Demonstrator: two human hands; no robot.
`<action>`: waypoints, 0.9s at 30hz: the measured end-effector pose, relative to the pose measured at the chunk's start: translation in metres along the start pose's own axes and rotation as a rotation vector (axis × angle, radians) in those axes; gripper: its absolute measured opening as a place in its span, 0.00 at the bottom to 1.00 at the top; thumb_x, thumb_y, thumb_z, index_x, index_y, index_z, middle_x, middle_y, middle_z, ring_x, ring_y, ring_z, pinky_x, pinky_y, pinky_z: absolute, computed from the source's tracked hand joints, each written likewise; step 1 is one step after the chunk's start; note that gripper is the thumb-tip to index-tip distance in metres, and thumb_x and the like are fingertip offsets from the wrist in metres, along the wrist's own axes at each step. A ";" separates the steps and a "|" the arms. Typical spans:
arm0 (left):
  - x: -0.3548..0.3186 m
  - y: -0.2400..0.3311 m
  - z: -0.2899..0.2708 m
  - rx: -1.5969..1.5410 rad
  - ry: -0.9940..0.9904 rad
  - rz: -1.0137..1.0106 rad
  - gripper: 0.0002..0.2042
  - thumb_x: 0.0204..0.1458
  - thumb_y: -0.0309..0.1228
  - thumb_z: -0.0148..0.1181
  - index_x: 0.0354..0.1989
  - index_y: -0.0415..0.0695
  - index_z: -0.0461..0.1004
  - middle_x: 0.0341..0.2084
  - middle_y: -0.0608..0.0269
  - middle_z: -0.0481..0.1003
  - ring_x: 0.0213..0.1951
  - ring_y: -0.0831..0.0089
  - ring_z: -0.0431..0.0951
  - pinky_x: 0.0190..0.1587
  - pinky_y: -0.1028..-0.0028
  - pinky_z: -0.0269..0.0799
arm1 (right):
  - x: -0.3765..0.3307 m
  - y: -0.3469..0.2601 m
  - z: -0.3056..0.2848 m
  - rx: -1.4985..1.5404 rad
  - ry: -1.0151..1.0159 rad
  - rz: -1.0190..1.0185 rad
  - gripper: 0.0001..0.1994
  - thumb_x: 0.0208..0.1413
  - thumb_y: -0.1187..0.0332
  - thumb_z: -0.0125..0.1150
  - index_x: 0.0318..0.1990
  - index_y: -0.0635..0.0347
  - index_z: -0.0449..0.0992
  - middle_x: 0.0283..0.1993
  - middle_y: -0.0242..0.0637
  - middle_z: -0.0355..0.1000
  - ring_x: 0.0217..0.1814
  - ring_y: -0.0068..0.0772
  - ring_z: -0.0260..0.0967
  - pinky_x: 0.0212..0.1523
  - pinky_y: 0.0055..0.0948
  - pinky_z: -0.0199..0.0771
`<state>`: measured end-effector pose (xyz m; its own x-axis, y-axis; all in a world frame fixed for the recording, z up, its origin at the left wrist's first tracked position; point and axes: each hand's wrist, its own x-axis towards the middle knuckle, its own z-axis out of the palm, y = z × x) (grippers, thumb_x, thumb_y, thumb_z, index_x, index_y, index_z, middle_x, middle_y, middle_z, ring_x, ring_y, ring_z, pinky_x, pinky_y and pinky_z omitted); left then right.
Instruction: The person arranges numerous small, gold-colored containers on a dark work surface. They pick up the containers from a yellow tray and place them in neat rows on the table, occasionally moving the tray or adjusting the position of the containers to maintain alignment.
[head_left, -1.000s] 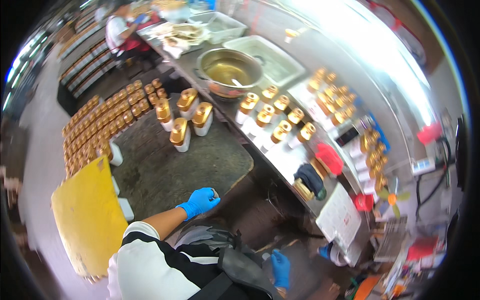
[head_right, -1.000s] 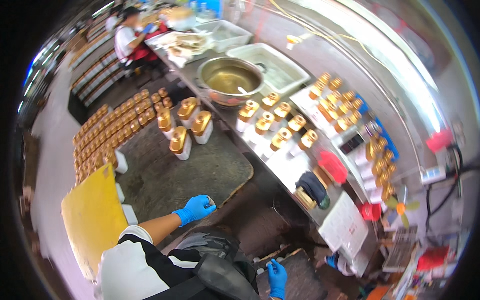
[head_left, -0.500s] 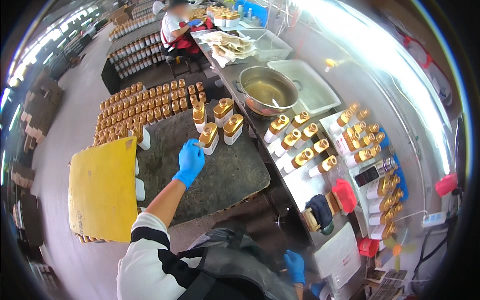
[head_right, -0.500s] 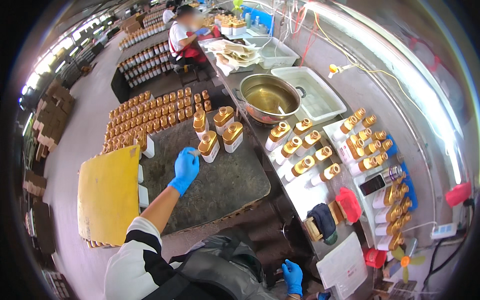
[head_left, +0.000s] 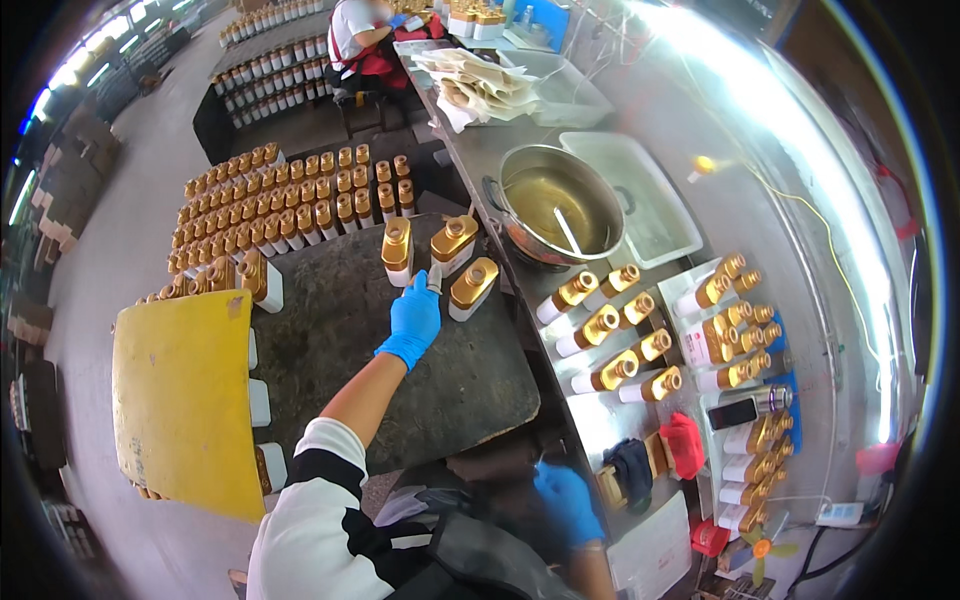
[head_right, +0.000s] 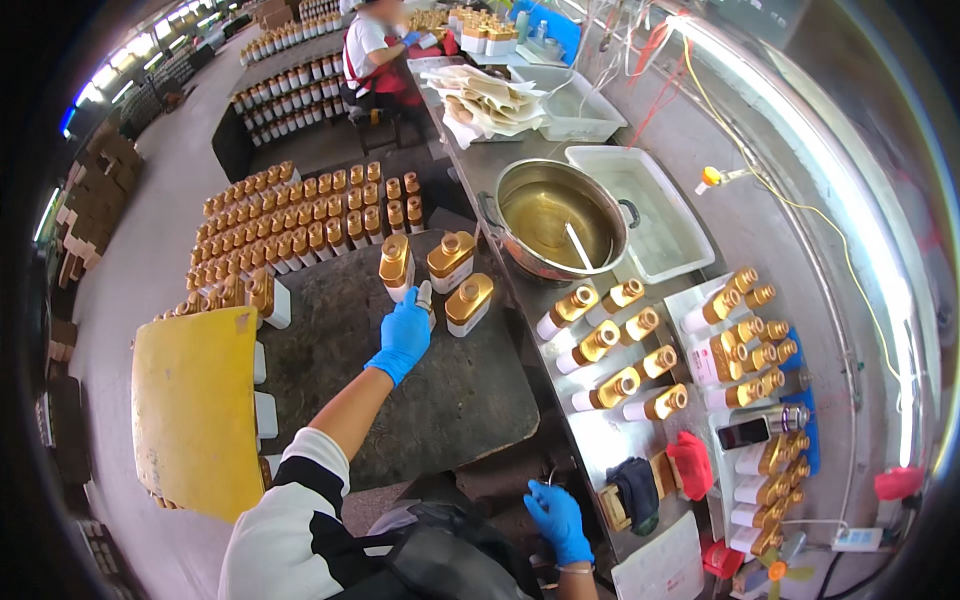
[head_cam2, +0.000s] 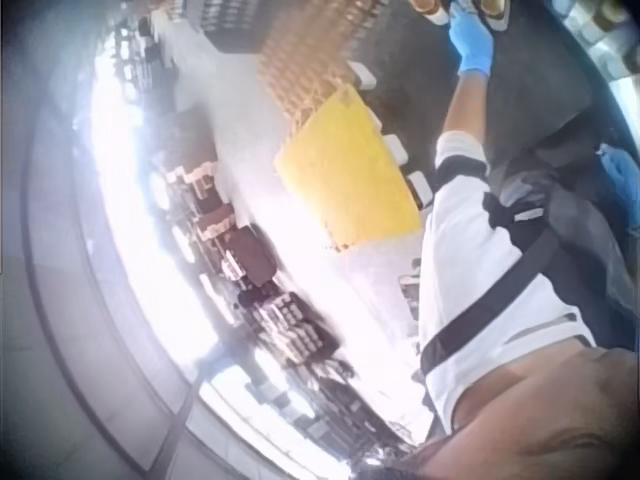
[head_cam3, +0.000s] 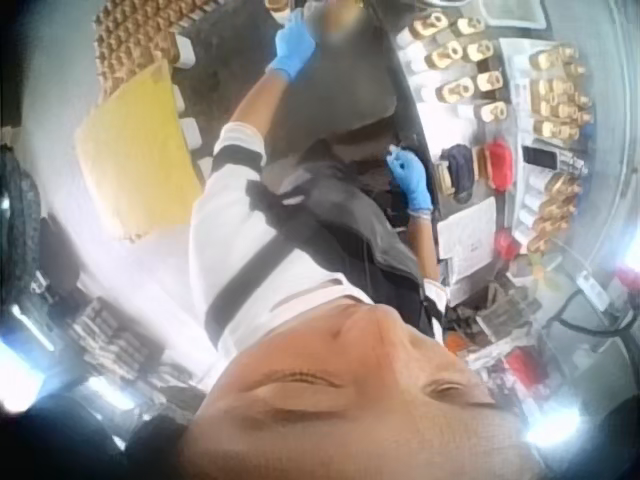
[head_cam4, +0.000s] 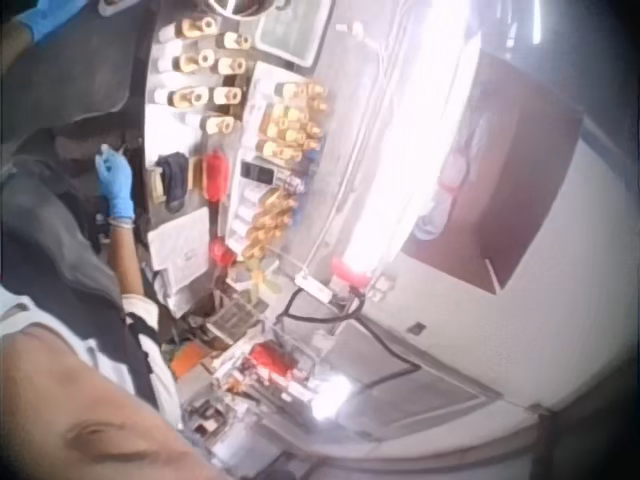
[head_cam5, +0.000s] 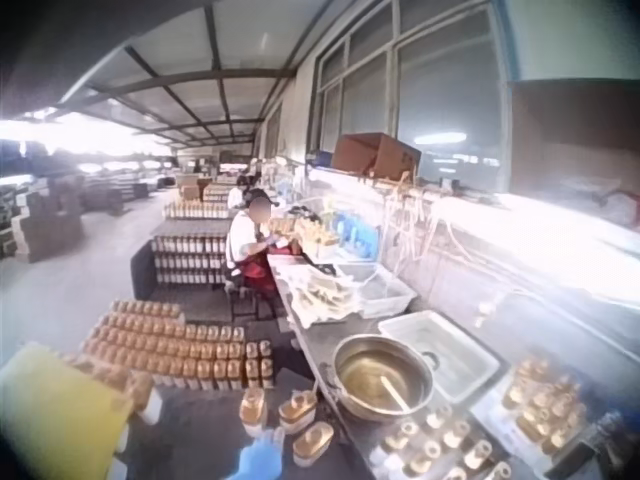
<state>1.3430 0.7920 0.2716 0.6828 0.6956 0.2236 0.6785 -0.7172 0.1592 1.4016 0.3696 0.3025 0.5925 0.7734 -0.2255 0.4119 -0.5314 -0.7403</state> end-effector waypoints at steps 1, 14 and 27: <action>0.001 -0.001 0.006 -0.008 -0.016 -0.019 0.30 0.51 0.27 0.48 0.65 0.40 0.52 0.53 0.49 0.66 0.40 0.55 0.77 0.34 0.62 0.76 | 0.031 -0.018 -0.005 -0.025 0.008 -0.089 0.16 0.50 0.65 0.63 0.48 0.57 0.76 0.31 0.39 0.73 0.29 0.37 0.71 0.31 0.32 0.71; 0.022 -0.016 -0.005 0.021 -0.061 -0.342 0.30 0.48 0.28 0.53 0.63 0.44 0.57 0.31 0.58 0.73 0.25 0.63 0.77 0.24 0.67 0.73 | 0.349 -0.171 0.063 -0.410 0.047 -0.542 0.30 0.53 0.65 0.57 0.64 0.58 0.57 0.49 0.53 0.67 0.43 0.58 0.68 0.39 0.48 0.71; -0.006 -0.033 0.000 -0.287 0.210 -0.272 0.35 0.47 0.23 0.53 0.67 0.44 0.50 0.39 0.58 0.73 0.35 0.66 0.75 0.61 0.59 0.58 | 0.384 -0.149 0.124 -0.598 0.269 -0.353 0.26 0.53 0.62 0.56 0.60 0.59 0.63 0.45 0.40 0.71 0.51 0.39 0.69 0.64 0.67 0.34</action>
<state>1.3163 0.8118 0.2655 0.3998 0.8582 0.3219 0.7030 -0.5125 0.4931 1.4820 0.7889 0.2472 0.4725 0.8623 0.1821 0.8702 -0.4238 -0.2512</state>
